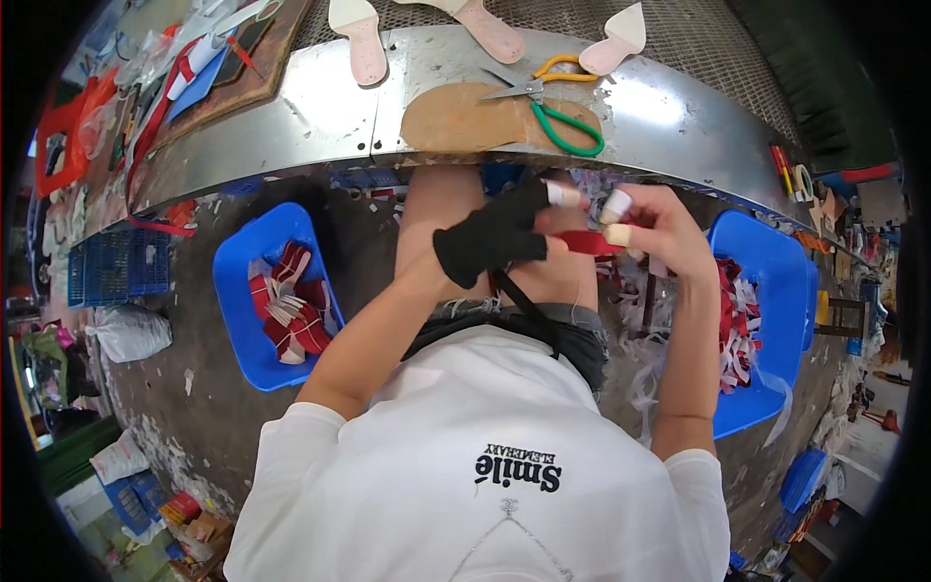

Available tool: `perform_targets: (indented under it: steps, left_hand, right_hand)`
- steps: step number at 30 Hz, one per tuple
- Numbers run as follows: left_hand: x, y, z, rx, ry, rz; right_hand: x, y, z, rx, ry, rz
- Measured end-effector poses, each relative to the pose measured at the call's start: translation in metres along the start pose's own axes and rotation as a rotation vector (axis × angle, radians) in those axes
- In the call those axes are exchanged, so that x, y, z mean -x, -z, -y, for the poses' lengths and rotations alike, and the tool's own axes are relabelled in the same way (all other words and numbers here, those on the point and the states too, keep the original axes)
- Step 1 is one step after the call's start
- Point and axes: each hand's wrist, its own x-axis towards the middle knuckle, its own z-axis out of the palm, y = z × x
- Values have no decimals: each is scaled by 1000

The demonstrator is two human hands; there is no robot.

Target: Applying adhesive and red trimming material to shoe components.

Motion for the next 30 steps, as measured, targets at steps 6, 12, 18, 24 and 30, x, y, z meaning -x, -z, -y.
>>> perform_targets:
  steps: [6, 12, 18, 24, 30]
  left_hand:
    - [6, 23, -49, -100, 262, -10]
    - [72, 85, -89, -411, 304, -213]
    - [112, 109, -94, -324, 413, -465]
    - [55, 71, -57, -756, 129, -193]
    - [32, 41, -58, -959, 58, -181]
  right_hand:
    - [-25, 14, 27, 172, 14, -49]
    - [1, 71, 28, 269, 14, -347]
    - [-8, 71, 3, 541, -142, -282]
    - [-138, 39, -21, 561, 316, -509]
    - [-275, 29, -5, 854, 171, -709]
